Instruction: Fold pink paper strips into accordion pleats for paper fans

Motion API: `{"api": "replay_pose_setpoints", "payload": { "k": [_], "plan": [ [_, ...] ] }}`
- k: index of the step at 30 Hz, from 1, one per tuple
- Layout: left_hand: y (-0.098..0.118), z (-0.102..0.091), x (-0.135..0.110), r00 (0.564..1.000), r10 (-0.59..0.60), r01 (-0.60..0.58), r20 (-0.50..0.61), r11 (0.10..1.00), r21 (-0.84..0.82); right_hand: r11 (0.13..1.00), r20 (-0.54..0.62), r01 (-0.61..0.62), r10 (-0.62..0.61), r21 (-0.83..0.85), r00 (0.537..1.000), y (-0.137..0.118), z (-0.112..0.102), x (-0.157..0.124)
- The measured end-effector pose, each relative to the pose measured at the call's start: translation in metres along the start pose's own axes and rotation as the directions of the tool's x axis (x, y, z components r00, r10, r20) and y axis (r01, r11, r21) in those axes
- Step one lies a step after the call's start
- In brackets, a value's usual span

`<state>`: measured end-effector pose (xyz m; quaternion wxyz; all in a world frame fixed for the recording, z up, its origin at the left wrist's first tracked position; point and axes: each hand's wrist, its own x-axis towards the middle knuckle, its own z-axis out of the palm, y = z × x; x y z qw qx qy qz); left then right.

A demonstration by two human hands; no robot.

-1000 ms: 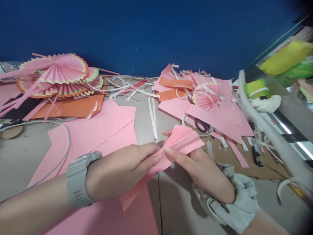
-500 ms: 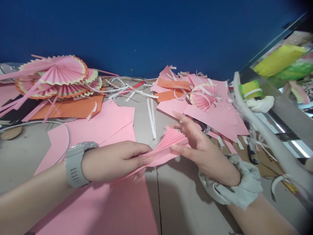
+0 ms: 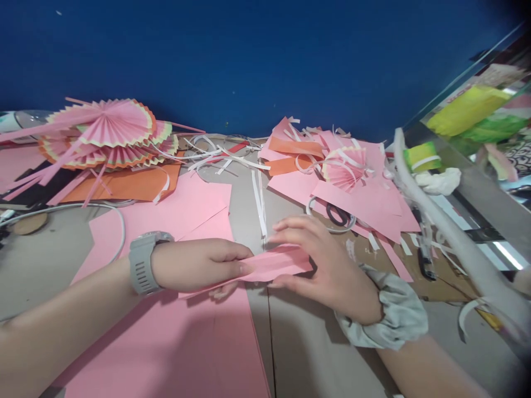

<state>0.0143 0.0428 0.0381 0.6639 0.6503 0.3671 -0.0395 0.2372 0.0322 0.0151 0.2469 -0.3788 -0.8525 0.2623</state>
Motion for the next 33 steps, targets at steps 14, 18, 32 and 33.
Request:
{"api": "replay_pose_setpoints", "payload": {
  "k": [14, 18, 32, 33],
  "plan": [
    [-0.011, 0.009, 0.007, 0.998, 0.063, -0.066, -0.020, 0.955, -0.290, 0.943, -0.072, 0.255, -0.276, -0.215, 0.959, -0.002, 0.014, -0.001],
    [-0.014, 0.007, 0.010, 0.995, 0.084, -0.048, 0.062, 0.894, -0.445, 0.859, -0.146, 0.332, -0.413, -0.390, 0.899, -0.004, 0.015, -0.003],
    [-0.012, 0.004, 0.008, 0.969, 0.070, 0.093, 0.237, 0.784, -0.614, 0.818, -0.216, 0.360, -0.490, -0.448, 0.845, -0.005, 0.007, -0.005],
    [-0.011, 0.006, 0.008, 0.976, 0.067, 0.075, 0.209, 0.793, -0.604, 0.847, -0.223, 0.358, -0.466, -0.393, 0.856, -0.005, 0.007, -0.005]
  ]
}}
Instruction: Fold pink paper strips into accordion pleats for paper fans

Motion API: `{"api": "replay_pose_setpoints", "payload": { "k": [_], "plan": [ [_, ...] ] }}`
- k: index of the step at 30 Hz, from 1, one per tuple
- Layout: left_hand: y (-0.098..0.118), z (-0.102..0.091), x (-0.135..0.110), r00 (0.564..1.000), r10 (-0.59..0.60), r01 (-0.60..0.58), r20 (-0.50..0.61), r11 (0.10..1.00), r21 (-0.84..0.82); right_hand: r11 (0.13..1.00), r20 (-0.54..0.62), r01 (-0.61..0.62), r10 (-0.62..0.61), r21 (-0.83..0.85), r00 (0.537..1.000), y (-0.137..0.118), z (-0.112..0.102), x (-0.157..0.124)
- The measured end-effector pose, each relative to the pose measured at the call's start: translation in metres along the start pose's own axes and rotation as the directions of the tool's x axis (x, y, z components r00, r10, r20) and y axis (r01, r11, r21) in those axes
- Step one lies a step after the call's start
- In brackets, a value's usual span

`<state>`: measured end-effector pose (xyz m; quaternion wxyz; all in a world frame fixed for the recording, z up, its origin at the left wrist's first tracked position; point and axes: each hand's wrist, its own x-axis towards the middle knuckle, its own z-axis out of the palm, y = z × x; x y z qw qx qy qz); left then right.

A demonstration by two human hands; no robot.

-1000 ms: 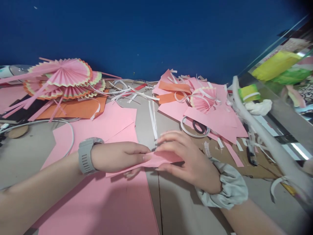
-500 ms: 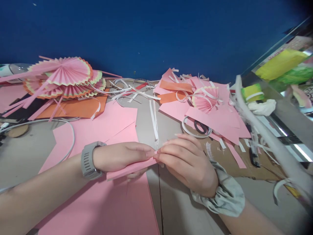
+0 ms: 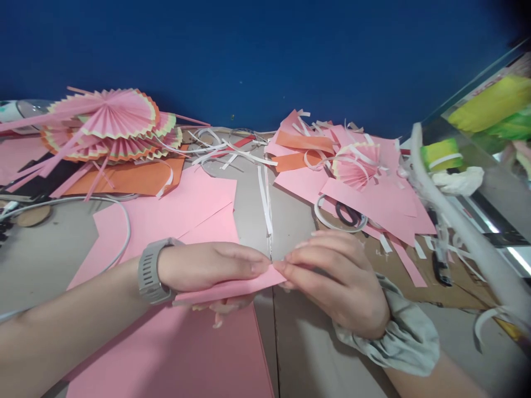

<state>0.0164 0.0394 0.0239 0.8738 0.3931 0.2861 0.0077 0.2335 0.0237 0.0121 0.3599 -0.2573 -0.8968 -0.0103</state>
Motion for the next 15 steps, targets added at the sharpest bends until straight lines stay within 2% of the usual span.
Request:
{"api": "replay_pose_setpoints", "payload": {
  "k": [3, 5, 10, 15],
  "plan": [
    [0.000, 0.005, 0.001, 0.997, 0.063, -0.059, -0.049, 0.995, 0.079, 0.975, 0.068, -0.108, 0.096, 0.192, 0.993, 0.001, -0.002, 0.000],
    [0.000, 0.008, 0.001, 0.992, 0.110, -0.101, -0.056, 0.983, 0.151, 0.952, 0.131, -0.183, 0.155, 0.247, 0.979, 0.002, -0.003, 0.000],
    [0.002, 0.013, 0.001, 0.983, 0.156, -0.115, -0.094, 0.932, 0.344, 0.913, 0.270, -0.346, 0.285, 0.214, 0.920, 0.003, -0.003, 0.001],
    [0.003, 0.014, 0.002, 0.970, 0.215, -0.128, -0.112, 0.846, 0.517, 0.819, 0.361, -0.539, 0.451, 0.196, 0.816, 0.002, -0.002, 0.001]
  ]
}}
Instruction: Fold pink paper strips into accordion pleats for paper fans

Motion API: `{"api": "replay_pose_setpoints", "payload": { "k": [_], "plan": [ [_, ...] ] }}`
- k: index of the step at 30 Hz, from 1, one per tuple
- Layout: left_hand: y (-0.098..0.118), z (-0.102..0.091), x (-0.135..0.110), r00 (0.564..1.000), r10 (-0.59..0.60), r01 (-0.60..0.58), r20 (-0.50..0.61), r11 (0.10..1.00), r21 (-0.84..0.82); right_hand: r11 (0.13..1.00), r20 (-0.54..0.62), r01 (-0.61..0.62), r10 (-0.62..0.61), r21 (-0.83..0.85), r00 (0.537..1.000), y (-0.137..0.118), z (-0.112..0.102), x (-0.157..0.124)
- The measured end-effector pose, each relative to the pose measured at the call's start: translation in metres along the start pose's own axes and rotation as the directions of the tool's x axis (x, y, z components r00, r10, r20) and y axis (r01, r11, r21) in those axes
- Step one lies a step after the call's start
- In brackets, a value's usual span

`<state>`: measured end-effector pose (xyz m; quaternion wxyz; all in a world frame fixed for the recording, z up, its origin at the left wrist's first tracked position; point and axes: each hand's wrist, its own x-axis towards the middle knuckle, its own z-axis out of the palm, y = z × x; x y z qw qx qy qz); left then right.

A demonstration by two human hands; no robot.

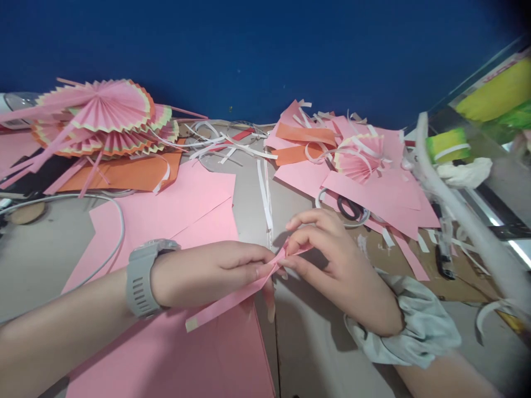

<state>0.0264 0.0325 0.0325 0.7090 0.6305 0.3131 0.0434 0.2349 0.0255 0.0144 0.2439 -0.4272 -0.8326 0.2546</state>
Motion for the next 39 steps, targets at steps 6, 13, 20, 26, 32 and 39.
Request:
{"api": "replay_pose_setpoints", "payload": {
  "k": [6, 13, 20, 26, 32, 39],
  "plan": [
    [0.007, 0.001, -0.003, 0.996, -0.084, 0.084, 0.000, 0.986, 0.142, 0.989, -0.009, -0.116, 0.117, 0.088, 0.993, 0.004, -0.004, 0.001],
    [0.008, 0.005, -0.005, 0.997, -0.064, 0.062, 0.030, 0.995, 0.081, 0.913, 0.022, -0.137, 0.139, 0.384, 0.990, 0.009, -0.007, 0.004],
    [-0.002, 0.005, -0.002, 0.998, -0.021, 0.005, -0.058, 0.966, -0.259, 0.870, -0.278, -0.092, 0.252, 0.484, 0.927, 0.020, -0.003, 0.006],
    [0.000, 0.021, 0.005, 0.942, 0.100, -0.196, -0.321, 0.940, -0.280, 0.791, -0.176, -0.130, 0.288, 0.598, 0.941, 0.016, 0.003, 0.001],
    [-0.006, 0.036, 0.008, 0.872, -0.001, -0.003, -0.489, 1.000, -0.007, 0.997, -0.396, 0.041, -0.014, 0.059, 0.918, -0.007, 0.016, -0.007],
    [0.001, 0.023, 0.004, 0.897, 0.080, -0.049, -0.434, 0.995, 0.083, 0.847, -0.302, 0.200, -0.382, -0.493, 0.873, 0.002, 0.004, -0.006]
  ]
}}
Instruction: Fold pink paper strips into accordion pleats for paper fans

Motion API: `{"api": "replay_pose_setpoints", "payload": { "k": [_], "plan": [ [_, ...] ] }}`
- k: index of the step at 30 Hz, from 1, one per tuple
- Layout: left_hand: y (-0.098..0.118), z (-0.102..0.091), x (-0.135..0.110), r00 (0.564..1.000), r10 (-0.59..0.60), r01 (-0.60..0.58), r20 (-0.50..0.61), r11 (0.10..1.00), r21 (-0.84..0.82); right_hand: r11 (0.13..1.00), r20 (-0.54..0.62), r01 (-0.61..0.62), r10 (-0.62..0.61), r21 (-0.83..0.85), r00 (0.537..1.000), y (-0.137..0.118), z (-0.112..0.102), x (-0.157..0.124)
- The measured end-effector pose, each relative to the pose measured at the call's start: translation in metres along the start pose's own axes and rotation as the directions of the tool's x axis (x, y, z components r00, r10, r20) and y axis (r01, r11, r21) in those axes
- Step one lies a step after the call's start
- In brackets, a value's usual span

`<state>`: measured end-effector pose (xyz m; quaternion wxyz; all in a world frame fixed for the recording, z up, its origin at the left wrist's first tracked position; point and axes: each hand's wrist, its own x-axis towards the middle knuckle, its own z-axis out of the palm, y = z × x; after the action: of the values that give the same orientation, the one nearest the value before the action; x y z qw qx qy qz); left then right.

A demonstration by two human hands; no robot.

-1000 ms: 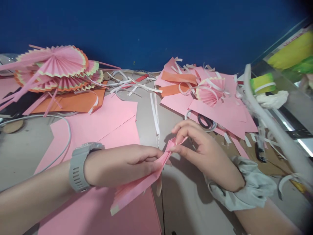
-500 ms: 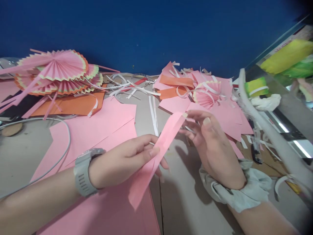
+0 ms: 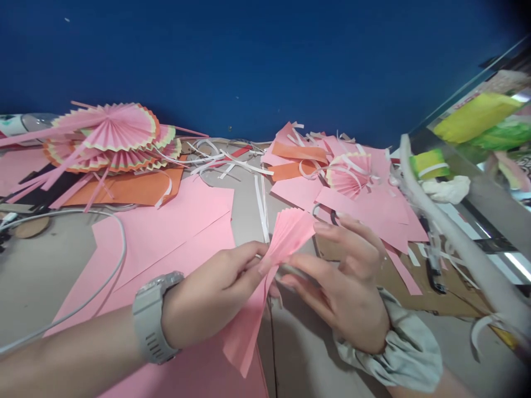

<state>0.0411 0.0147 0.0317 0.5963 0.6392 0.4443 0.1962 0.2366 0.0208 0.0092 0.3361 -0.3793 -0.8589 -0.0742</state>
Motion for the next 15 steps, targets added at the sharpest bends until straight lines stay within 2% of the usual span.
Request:
{"api": "replay_pose_setpoints", "payload": {
  "k": [4, 10, 15],
  "plan": [
    [0.000, -0.006, 0.003, 0.999, 0.013, -0.017, 0.053, 0.998, 0.067, 0.997, 0.025, 0.067, -0.066, -0.041, 0.998, 0.000, 0.002, 0.000],
    [-0.005, -0.011, 0.008, 0.985, 0.054, -0.074, 0.164, 0.991, 0.114, 0.978, 0.200, 0.191, -0.205, 0.084, 0.958, 0.002, 0.004, 0.002],
    [-0.006, -0.015, 0.008, 0.984, 0.033, -0.059, 0.178, 0.988, 0.143, 0.959, 0.167, 0.218, -0.248, 0.182, 0.954, 0.004, 0.002, 0.005]
  ]
}}
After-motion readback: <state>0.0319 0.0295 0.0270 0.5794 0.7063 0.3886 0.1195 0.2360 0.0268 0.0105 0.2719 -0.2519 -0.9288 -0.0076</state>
